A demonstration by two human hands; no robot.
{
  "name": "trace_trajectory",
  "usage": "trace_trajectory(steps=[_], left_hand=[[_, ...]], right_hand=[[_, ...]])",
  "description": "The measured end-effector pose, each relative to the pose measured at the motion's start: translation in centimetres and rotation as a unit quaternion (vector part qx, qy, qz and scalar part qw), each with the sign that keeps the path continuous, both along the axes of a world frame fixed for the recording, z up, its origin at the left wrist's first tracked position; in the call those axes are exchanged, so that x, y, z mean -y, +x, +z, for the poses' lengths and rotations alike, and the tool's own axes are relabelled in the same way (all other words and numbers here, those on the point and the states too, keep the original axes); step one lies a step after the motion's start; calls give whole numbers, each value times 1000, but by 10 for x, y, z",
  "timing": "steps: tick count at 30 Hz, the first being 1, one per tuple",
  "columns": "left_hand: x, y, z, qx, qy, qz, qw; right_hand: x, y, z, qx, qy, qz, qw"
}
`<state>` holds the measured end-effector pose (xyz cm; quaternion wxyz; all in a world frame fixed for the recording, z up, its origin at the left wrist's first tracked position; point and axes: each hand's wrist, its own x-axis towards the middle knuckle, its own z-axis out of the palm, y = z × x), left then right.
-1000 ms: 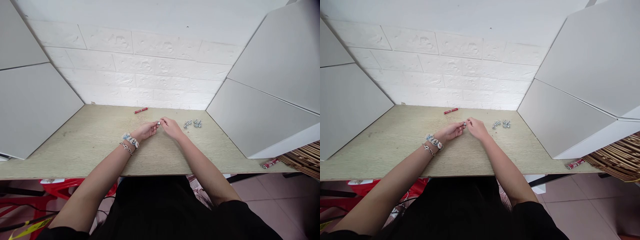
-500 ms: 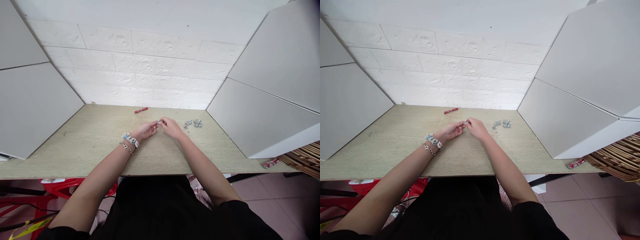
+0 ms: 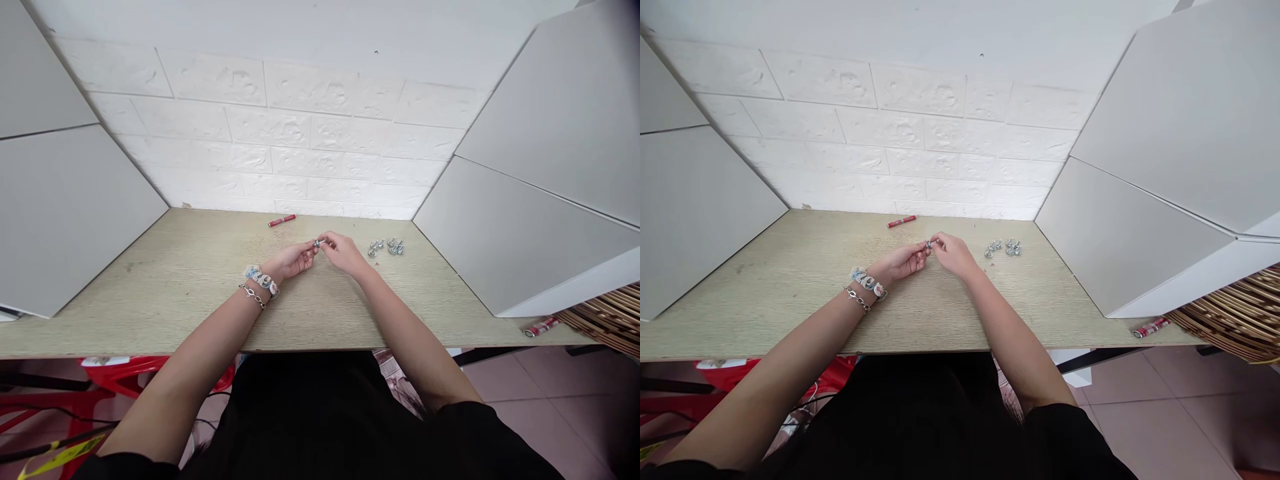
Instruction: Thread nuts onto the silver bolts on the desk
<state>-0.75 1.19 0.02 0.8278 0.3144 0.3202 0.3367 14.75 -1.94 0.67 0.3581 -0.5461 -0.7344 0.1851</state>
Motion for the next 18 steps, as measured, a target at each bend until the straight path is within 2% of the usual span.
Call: trace_trajectory(steps=[8, 14, 18], left_hand=[[0, 0, 0, -6, -3, 7, 1000], [3, 0, 1, -24, 4, 8, 1000], [2, 1, 0, -23, 8, 9, 1000]], right_hand=[[-3, 2, -2, 11, 10, 28, 1000], [3, -1, 4, 87, 6, -22, 996], [3, -1, 4, 50, -2, -33, 998]])
